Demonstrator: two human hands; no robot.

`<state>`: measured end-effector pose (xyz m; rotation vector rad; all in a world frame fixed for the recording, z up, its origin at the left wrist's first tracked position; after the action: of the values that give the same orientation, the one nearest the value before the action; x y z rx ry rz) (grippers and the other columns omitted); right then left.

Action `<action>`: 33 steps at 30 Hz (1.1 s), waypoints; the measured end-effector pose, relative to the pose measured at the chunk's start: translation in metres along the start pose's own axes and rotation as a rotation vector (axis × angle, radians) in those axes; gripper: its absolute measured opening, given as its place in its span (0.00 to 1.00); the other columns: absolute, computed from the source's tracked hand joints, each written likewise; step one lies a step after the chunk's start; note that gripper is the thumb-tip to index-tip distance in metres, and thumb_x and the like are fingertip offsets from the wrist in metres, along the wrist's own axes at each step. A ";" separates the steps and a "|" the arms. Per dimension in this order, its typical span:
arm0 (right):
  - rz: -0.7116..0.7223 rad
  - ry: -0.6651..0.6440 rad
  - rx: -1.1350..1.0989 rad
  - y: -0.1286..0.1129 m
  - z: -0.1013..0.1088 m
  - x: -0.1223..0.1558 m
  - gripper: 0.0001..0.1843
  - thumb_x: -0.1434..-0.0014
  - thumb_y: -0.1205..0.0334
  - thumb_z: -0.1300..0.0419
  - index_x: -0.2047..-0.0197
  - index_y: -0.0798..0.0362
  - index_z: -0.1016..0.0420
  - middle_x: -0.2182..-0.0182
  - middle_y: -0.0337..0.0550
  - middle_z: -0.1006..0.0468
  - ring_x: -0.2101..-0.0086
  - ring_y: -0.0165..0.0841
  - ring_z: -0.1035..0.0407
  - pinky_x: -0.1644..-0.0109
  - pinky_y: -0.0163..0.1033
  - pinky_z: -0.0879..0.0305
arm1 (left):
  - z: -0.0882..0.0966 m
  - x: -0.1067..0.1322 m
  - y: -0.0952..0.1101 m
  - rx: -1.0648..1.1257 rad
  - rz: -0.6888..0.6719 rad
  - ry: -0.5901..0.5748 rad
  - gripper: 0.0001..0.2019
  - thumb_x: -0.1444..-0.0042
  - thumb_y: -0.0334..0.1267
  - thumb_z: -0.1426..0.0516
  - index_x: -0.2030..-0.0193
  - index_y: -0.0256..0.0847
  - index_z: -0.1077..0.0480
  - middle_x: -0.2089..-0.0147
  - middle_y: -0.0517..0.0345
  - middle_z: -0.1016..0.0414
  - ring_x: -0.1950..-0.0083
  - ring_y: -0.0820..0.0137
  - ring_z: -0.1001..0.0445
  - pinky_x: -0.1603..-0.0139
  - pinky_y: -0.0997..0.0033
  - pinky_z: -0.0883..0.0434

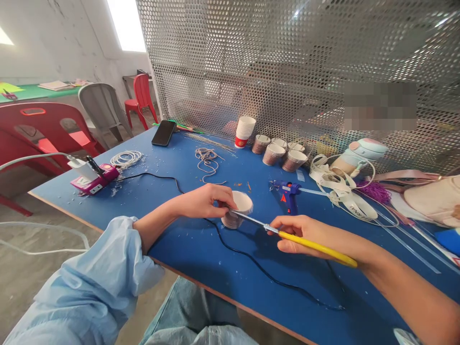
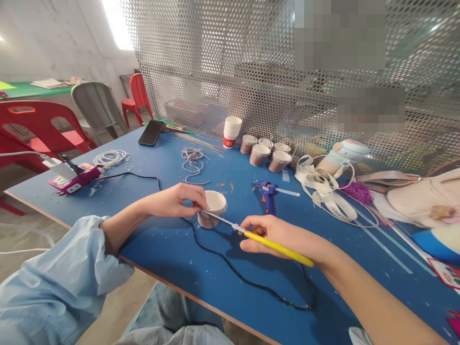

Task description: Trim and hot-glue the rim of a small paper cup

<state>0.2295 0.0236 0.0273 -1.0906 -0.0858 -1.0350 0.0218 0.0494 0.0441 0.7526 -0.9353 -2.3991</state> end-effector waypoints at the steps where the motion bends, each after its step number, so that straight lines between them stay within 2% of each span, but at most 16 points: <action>1: -0.005 -0.013 0.003 0.000 0.000 0.000 0.29 0.49 0.32 0.40 0.61 0.51 0.31 0.77 0.31 0.44 0.76 0.26 0.53 0.75 0.32 0.54 | 0.000 0.000 0.000 0.000 -0.003 -0.003 0.14 0.49 0.23 0.47 0.61 0.38 0.22 0.61 0.53 0.22 0.61 0.72 0.27 0.57 0.73 0.30; 5: -0.046 -0.045 -0.012 0.003 0.000 -0.001 0.29 0.47 0.33 0.40 0.58 0.50 0.32 0.77 0.31 0.44 0.78 0.24 0.54 0.78 0.31 0.56 | -0.001 0.000 0.001 -0.010 -0.019 -0.011 0.15 0.48 0.22 0.47 0.60 0.38 0.22 0.61 0.53 0.22 0.60 0.72 0.27 0.56 0.73 0.30; 13: -0.087 -0.031 0.040 0.010 0.009 -0.002 0.25 0.49 0.37 0.36 0.60 0.48 0.28 0.79 0.31 0.43 0.79 0.25 0.52 0.78 0.31 0.56 | -0.003 0.000 0.001 -0.033 -0.043 -0.046 0.16 0.48 0.21 0.48 0.59 0.36 0.22 0.60 0.52 0.23 0.59 0.72 0.26 0.55 0.74 0.30; 17: -0.054 -0.017 0.145 0.003 0.014 -0.003 0.26 0.49 0.35 0.38 0.58 0.48 0.27 0.77 0.33 0.39 0.77 0.26 0.51 0.76 0.32 0.54 | -0.003 0.001 0.000 -0.039 -0.049 -0.039 0.15 0.47 0.21 0.47 0.59 0.35 0.23 0.60 0.51 0.23 0.60 0.72 0.26 0.56 0.75 0.30; 23: -0.063 -0.024 0.225 -0.012 0.015 -0.003 0.30 0.49 0.31 0.41 0.58 0.50 0.27 0.79 0.32 0.42 0.78 0.26 0.52 0.76 0.33 0.54 | -0.003 0.002 -0.003 -0.052 -0.050 -0.032 0.15 0.48 0.21 0.46 0.59 0.36 0.22 0.60 0.53 0.23 0.62 0.74 0.27 0.61 0.77 0.31; 29: -0.093 -0.086 0.248 -0.013 0.016 -0.001 0.25 0.46 0.36 0.40 0.57 0.49 0.29 0.80 0.30 0.43 0.80 0.25 0.51 0.78 0.31 0.55 | -0.004 0.002 -0.003 -0.058 -0.069 -0.033 0.16 0.48 0.20 0.46 0.58 0.36 0.22 0.60 0.53 0.23 0.61 0.74 0.27 0.60 0.77 0.31; 33: -0.106 -0.065 0.252 -0.017 0.017 0.003 0.23 0.47 0.38 0.38 0.61 0.50 0.28 0.78 0.31 0.40 0.78 0.25 0.51 0.77 0.31 0.54 | -0.005 0.002 -0.002 -0.056 -0.066 -0.044 0.16 0.47 0.21 0.46 0.58 0.36 0.22 0.59 0.53 0.23 0.61 0.74 0.26 0.59 0.77 0.31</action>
<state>0.2255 0.0334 0.0491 -0.8971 -0.3213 -1.0520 0.0230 0.0479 0.0392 0.7226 -0.8697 -2.4975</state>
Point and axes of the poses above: each hand's wrist, its own x-axis away from the middle knuckle, its own z-axis out of the back of the hand, y = z × x, the point moved 6 cm from there along -x, towards the middle knuckle
